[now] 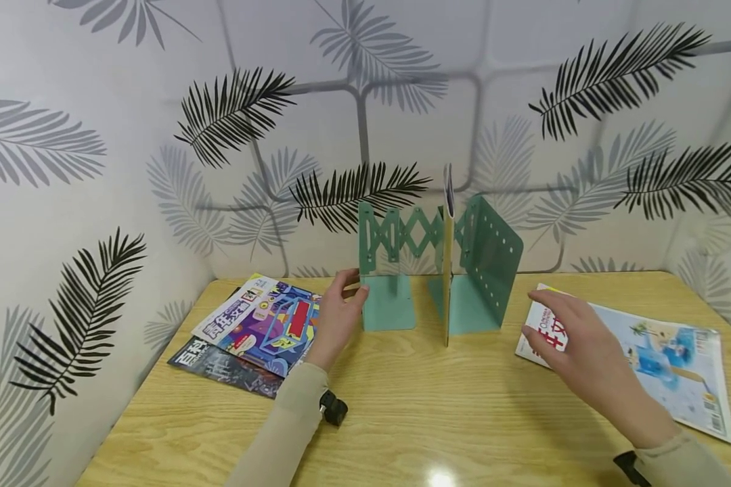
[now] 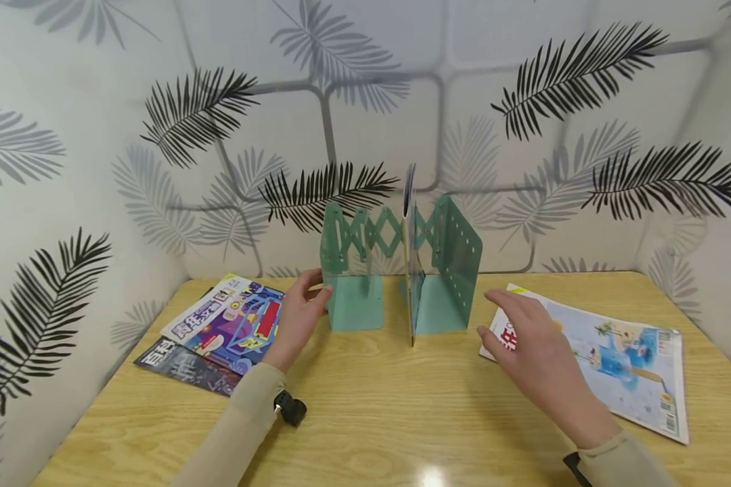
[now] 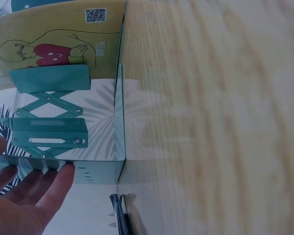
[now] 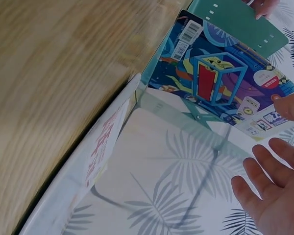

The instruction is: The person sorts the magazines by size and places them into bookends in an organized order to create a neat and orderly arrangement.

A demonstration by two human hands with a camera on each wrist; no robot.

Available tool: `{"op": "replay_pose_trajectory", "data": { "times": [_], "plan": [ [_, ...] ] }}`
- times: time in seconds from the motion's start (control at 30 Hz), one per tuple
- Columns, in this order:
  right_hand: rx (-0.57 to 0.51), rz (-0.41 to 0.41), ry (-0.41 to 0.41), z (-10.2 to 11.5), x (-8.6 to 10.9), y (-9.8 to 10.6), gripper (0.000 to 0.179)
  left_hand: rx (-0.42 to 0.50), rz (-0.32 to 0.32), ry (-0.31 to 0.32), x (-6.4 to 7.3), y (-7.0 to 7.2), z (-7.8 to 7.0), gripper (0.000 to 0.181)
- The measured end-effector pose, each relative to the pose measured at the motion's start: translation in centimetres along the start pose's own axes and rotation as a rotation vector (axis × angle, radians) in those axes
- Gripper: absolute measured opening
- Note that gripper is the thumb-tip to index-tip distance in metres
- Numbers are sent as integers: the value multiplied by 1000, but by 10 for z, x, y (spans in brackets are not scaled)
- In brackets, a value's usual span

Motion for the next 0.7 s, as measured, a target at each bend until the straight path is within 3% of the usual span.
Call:
{"op": "replay_pose_trajectory", "data": {
  "times": [0.2,0.47,0.7],
  "plan": [
    [32,50,-20,-14,7,6,60,0,-5,-1,2,-1,0,37],
    [73,37,72,-28,17,15,63,-4,-7,-11,2,1,-2,38],
    [125,140,21,-40,26,20,66,-5,-9,-2,2,0,-2,37]
  ]
}}
Point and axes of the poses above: each hand's wrist, its own x-axis away from the middle knuckle, its own y-axis out of the back of the hand, z = x × y, the point moved 5 cm from there along -x, towards the middle knuckle, and after that the axes turned 7 degrees about y, right-handed, at the moved point
